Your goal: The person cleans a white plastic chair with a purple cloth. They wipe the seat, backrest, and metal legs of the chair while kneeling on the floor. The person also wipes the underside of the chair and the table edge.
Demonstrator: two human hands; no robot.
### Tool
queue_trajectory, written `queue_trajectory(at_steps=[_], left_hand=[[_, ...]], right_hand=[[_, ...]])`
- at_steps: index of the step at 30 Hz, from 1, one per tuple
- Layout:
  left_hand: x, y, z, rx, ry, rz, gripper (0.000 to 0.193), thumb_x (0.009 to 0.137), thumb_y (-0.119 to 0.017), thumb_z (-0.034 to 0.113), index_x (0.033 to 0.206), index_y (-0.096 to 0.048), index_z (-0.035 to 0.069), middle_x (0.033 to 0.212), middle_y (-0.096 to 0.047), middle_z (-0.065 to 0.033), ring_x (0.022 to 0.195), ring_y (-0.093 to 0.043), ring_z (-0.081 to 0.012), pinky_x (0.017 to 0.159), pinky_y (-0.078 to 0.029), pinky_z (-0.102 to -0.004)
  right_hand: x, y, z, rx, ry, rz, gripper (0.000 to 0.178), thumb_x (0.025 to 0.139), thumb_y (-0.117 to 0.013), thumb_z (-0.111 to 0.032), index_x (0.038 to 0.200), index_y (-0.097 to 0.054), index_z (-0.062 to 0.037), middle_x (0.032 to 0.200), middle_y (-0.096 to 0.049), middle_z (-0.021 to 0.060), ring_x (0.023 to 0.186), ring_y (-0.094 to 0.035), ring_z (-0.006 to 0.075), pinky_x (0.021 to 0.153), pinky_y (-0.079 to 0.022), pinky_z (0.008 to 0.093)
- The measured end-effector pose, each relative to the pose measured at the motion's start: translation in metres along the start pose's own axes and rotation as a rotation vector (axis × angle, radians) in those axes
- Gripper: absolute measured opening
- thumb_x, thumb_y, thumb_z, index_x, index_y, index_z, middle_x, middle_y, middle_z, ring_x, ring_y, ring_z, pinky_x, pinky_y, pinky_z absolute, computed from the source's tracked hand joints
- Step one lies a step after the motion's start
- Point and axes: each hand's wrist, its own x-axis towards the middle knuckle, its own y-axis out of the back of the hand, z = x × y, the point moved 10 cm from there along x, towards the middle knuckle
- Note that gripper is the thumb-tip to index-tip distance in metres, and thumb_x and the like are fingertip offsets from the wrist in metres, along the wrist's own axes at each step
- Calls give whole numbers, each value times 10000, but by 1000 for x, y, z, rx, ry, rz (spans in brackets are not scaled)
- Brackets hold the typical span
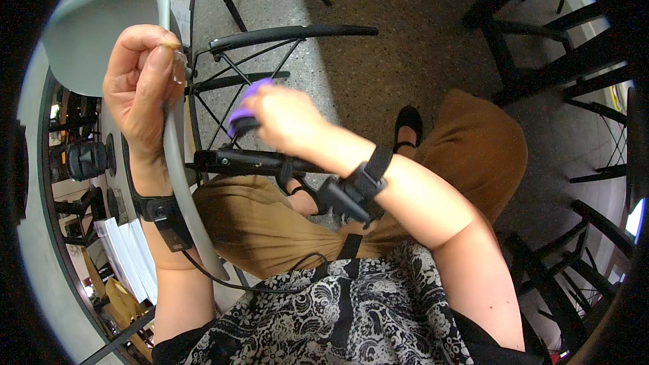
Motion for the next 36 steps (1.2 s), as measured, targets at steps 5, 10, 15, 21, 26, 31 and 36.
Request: queue_trajectory(at_steps=[5, 10, 15, 21, 26, 31, 36], left_hand=[[1, -1, 1, 28, 12, 44, 97, 909, -547, 1, 997, -584, -9, 811, -611, -6, 558, -414, 16, 475, -295, -141], [1, 1, 2, 61, 28, 44, 80, 907, -558, 18, 978, -581, -9, 704, -555, 22, 529, -400, 12, 463, -280, -145], [4, 0, 7, 32, 4, 75, 77, 900, -564, 12, 971, -573, -15, 708, -559, 6, 524, -422, -5, 464, -299, -148], [-1, 6, 11, 31, -2, 150, 67, 893, -560, 14, 954, -556, -13, 803, -585, -79, 530, -457, -36, 470, -322, -154], [-1, 11, 22, 88, -125, 65, 82, 925, -526, 108, 927, -521, 26, 551, -430, -17, 424, -338, -80, 538, -314, -219], [-4, 17, 18, 84, -157, 6, 60, 930, -510, 118, 924, -497, 60, 497, -411, 20, 350, -339, -90, 653, -320, -287], [-4, 12, 16, 72, -144, -46, 81, 954, -462, 134, 1000, -517, 96, 502, -377, 41, 376, -335, -85, 706, -299, -307]], right_hand=[[-7, -16, -33, 52, 78, -106, 380, 661, -602, 9, 1030, -653, -69, 998, -601, 131, 940, -604, 336, 821, -506, 412], [-1, -14, 11, 594, -161, -296, 278, 773, -574, 28, 1007, -677, -82, 930, -700, 79, 837, -672, 178, 752, -529, 306], [17, 104, 90, 76, -291, 639, 310, 790, -590, -92, 1099, -594, -113, 935, -671, 170, 913, -660, 343, 795, -514, 445], [68, 73, -8, -104, 265, 665, 413, 677, -634, 1, 1073, -633, -116, 971, -664, 62, 947, -586, 285, 792, -504, 401], [73, 51, 37, -136, 181, 616, 475, 608, -650, 71, 1047, -679, -106, 1087, -667, 40, 980, -576, 260, 840, -509, 360], [76, 61, 106, -139, -103, 448, 385, 691, -634, 30, 1039, -682, -128, 999, -684, 63, 930, -587, 276, 820, -512, 361], [106, 51, 35, 18, 130, 526, 389, 706, -581, 19, 1023, -688, -180, 957, -691, 44, 948, -594, 248, 832, -501, 375]])
